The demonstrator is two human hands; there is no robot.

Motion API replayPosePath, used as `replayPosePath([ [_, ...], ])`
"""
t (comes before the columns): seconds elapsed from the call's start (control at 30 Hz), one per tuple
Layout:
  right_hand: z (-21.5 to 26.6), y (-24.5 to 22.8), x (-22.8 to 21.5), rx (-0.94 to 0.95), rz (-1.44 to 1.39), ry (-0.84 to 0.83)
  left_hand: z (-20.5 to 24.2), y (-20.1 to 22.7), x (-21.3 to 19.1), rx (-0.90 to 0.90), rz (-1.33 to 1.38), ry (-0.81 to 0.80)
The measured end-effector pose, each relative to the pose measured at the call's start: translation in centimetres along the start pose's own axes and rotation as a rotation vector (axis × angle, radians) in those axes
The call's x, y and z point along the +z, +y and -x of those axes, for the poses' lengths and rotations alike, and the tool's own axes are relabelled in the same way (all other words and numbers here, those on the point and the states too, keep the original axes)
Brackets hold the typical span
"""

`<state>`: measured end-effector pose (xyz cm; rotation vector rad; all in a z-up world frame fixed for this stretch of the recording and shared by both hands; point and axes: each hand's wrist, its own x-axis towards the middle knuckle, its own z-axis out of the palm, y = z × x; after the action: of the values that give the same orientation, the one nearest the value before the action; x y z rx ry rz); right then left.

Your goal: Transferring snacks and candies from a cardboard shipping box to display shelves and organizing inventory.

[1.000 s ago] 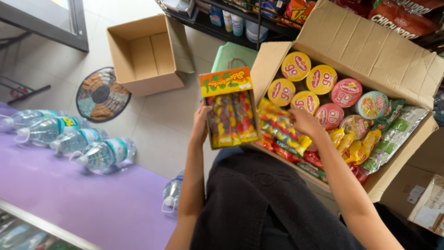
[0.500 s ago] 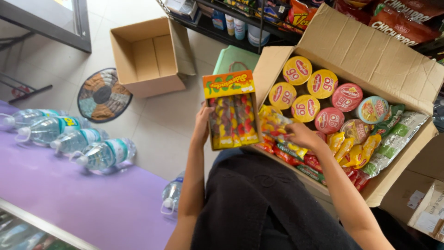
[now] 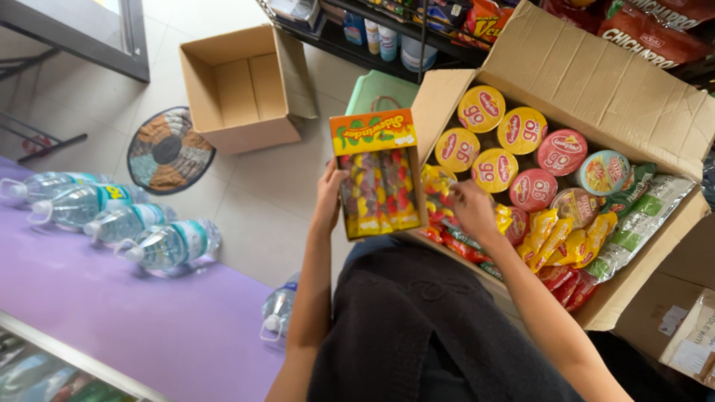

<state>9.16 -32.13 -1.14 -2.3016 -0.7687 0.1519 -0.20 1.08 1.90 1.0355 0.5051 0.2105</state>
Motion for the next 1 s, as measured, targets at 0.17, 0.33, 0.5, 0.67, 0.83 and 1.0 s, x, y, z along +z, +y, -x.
replayPosePath([
  [0.17, -4.2, -11.4, -6.3, 0.208, -0.336, 0.160, -0.9, -2.5, -0.8, -0.049, -0.218, 0.126],
  [0.33, -6.3, -14.2, -3.3, -0.003, -0.426, -0.034, -0.5, -3.5, -0.8, 0.071, -0.319, 0.064],
  [0.5, -7.8, -6.0, 8.3, -0.152, -0.204, -0.122, 0.5, -3.5, 0.0, 0.078, -0.312, 0.095],
  [0.67, -6.9, -11.2, 8.2, 0.087, -0.214, -0.048, 1.2, -3.9, -0.2, 0.145, -0.221, 0.096],
  [0.83, -5.5, -12.2, 4.8, 0.154, -0.422, -0.041, 2.6, -4.5, -0.8, 0.069, -0.147, 0.125],
  [1.0, -4.6, -6.9, 0.8, 0.079, -0.532, -0.345, 3.5, -2.6, 0.1, -0.109, -0.180, 0.214],
])
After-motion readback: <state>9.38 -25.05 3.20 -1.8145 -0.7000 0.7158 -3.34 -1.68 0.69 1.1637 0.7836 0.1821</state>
